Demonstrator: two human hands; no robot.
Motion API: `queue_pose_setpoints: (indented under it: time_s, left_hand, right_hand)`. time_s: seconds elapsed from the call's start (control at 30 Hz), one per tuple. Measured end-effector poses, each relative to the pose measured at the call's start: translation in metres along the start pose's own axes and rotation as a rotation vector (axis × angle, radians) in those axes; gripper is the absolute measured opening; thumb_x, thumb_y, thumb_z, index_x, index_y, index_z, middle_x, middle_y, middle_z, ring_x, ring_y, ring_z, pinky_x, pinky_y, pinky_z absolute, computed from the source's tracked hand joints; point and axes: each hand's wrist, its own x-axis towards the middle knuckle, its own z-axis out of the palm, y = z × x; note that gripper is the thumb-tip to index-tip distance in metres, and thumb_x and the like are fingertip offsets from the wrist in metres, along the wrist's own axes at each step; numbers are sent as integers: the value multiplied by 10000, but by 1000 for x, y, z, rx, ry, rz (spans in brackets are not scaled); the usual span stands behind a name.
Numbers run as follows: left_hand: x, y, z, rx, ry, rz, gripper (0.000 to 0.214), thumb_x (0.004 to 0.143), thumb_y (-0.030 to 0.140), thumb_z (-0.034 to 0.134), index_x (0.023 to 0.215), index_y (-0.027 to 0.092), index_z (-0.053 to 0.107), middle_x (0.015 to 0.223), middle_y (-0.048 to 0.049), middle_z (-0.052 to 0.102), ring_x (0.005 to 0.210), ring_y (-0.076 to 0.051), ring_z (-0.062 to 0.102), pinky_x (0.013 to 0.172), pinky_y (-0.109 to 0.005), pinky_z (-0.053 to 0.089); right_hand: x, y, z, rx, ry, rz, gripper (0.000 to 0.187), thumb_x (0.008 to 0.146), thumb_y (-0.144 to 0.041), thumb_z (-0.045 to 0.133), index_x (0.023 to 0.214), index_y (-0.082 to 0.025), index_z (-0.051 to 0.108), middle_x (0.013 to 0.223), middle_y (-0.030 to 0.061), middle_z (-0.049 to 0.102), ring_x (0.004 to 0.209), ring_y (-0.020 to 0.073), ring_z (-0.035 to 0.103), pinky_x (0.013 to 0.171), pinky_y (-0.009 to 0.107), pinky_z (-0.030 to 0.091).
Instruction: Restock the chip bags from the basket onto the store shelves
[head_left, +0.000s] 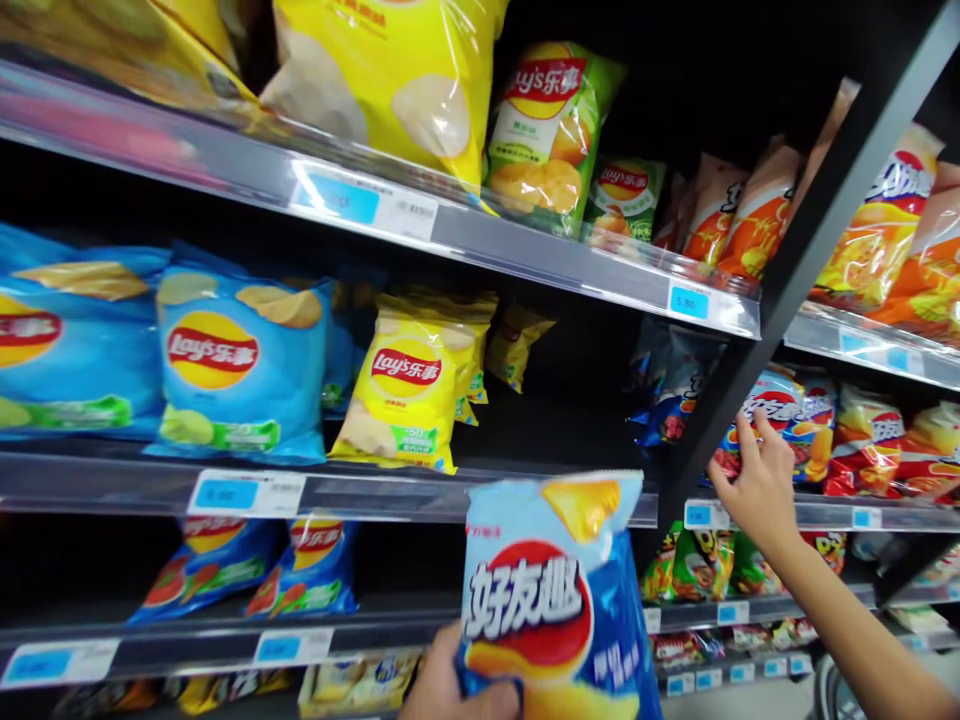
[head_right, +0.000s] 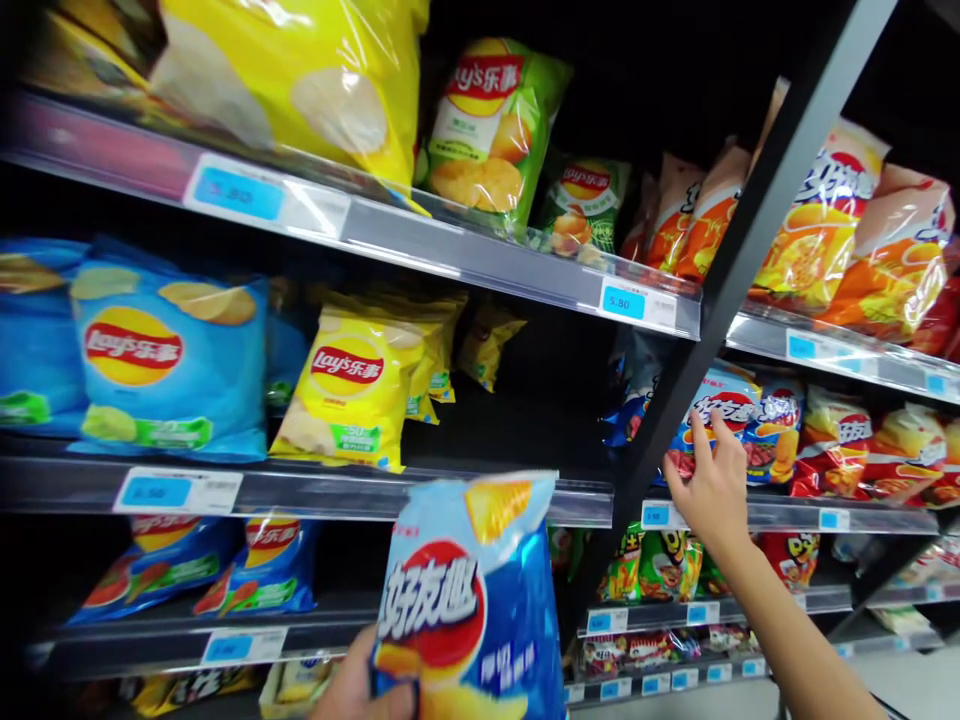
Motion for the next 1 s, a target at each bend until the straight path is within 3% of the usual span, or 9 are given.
queue_pose_setpoints:
  time_s: [0.07,0.23,0.33,0.43,0.57,0.63,0.77,0.9,1.0]
  left_hand:
    - [-9,35,32,20,47,142,923,507,523,982,1304,211,636,984,-101,765,1120,-435,672,850,-459,590]
    - [-22,132,132,-70,-46,196,476,776,389,841,1184,188,700,1070,-80,755,1016,-307,719,857,-352,597]
    - [-16,169,176,-98,-54,173,247,912,275,696,1108,127,715,1024,-103,755,906,-241,734,820,-312,603]
    - [9,195,203,-47,88,230,194,980,234,596,1064,97,706,987,-117,755,795,-189,728,748,-286,602]
    - [60,226,218,83,325,427,110,919,199,701,945,94,683,822,-65,731,598,-118,653,610,-221,540]
    - [87,241,221,156,388,495,109,875,171,743,910,93,676,733,-49,706,560,-127,631,615,-245,544]
    - [132,255,220,355,408,603,166,775,95,812,896,86,698,721,-58,710,654,-175,672,736,-329,589]
    - [173,259,216,540,335,679,257,785,188,849,990,105,716,909,-74,746,853,-189,709,874,-378,596]
    - [202,267,213,661,326,652,174,875,247,780,929,105,696,874,-55,718,814,-171,691,830,-363,597]
  right_hand:
    - [-1,-4,-1,-15,-6,10,710,1002,-370,566,1619,-157,287,1589,264,375,1396,438,446,1106,655,397]
    - [-2,-16,-7,-42,-59,92,633,1035,-364,504,1592,-119,330,1591,284,373,1434,428,416,1117,684,368]
    - [2,-18,-14,-3,-129,143,591,1038,-358,491,1572,-137,367,1603,264,370,1459,410,396,1136,715,325]
    - [5,-18,-28,124,-72,214,579,1028,-382,512,1552,-162,400,1623,253,338,1476,420,370,1133,749,301]
    - [-14,-22,-66,346,272,320,621,1002,-384,591,1555,-172,405,1557,240,445,1450,393,423,1152,657,366]
    - [-41,-28,-86,405,346,366,590,995,-348,607,1540,-197,440,1481,202,538,1388,368,504,1154,629,386]
    - [-116,-38,-102,436,299,436,496,985,-344,610,1461,-227,536,1348,146,639,1260,355,605,1159,638,385]
    - [-193,-35,-86,426,125,529,431,1000,-412,554,1391,-231,560,1288,126,679,1194,367,643,1125,630,435]
    - [-242,-28,-72,386,6,535,394,987,-416,561,1347,-254,568,1243,117,710,1099,368,693,1034,586,527]
